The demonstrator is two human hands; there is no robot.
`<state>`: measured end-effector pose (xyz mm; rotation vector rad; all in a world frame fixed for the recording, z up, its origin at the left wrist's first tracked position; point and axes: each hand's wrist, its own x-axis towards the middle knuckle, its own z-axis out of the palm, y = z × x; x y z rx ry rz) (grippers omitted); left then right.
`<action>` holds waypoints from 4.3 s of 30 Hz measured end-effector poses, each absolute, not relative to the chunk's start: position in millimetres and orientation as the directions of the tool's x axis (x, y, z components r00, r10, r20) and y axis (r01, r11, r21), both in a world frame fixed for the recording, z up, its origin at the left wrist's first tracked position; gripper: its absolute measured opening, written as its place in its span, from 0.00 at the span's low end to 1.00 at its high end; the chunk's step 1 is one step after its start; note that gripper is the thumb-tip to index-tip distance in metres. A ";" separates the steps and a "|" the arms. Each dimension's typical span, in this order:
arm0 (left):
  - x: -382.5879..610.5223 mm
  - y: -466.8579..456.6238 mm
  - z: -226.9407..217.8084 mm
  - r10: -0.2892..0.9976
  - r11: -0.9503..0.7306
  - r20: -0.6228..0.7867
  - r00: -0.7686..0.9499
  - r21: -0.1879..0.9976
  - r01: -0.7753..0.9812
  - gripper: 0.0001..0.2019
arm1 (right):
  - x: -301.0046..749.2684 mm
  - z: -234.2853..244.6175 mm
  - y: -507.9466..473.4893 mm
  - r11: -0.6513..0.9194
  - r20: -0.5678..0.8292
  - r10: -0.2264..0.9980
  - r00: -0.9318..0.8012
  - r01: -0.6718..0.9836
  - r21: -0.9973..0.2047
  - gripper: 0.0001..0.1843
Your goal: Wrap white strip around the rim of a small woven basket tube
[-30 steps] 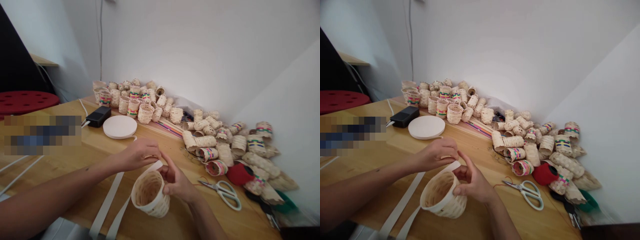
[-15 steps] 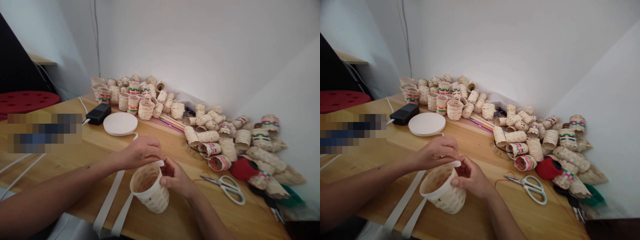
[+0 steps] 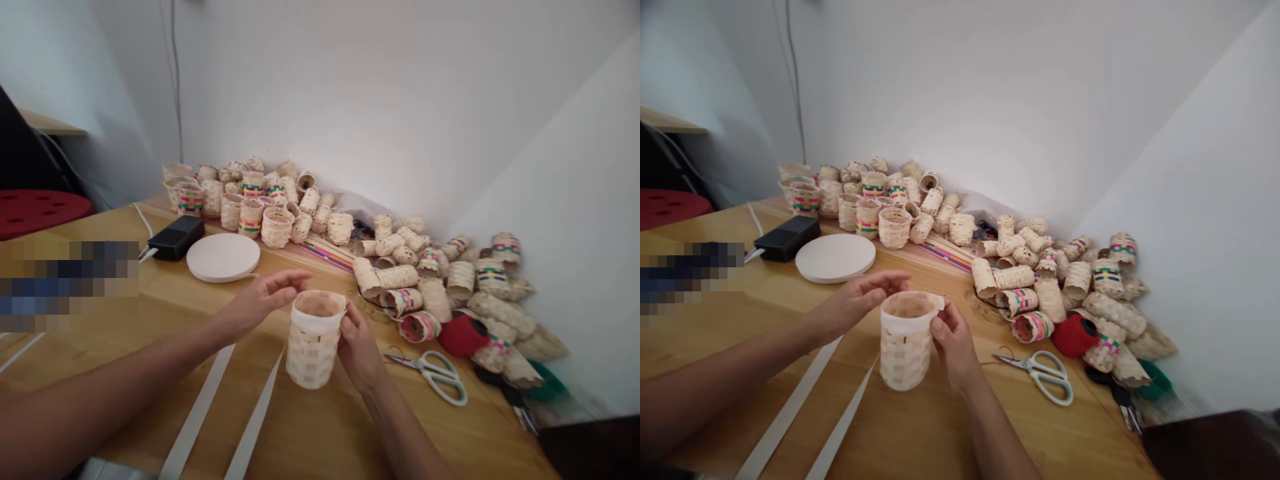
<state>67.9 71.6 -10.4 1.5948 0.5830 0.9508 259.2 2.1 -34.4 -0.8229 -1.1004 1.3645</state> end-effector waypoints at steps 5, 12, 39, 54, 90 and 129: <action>81.0 60.4 -16.8 0.666 -0.119 0.249 0.704 0.966 -0.228 0.40 | 259.7 -32.7 5.8 0.202 0.195 0.979 0.052 -0.286 -0.937 0.21; 90.2 50.4 -21.9 0.808 -0.078 0.178 0.562 0.977 -0.198 0.45 | 250.2 -42.7 6.5 0.271 0.263 0.960 0.094 -0.081 -0.959 0.22; 69.6 70.2 -6.7 0.803 -0.425 0.350 0.483 0.903 0.053 0.34 | 267.6 -23.1 -1.6 0.238 0.262 0.963 0.059 0.261 -0.935 0.14; 67.8 73.5 -2.6 0.812 -0.529 0.442 0.381 0.834 0.160 0.31 | 257.8 -19.9 -10.7 0.329 0.433 0.893 0.124 0.476 -0.815 0.10; 73.8 71.4 -17.9 0.812 -0.329 0.280 0.512 0.944 0.006 0.46 | 250.1 -30.6 -7.3 0.429 0.452 0.892 0.002 0.308 -0.849 0.11; 83.0 61.7 -29.8 0.642 -0.757 0.673 0.369 0.479 0.444 0.30 | 245.3 -35.6 1.1 0.156 0.182 0.963 0.196 0.143 -0.977 0.13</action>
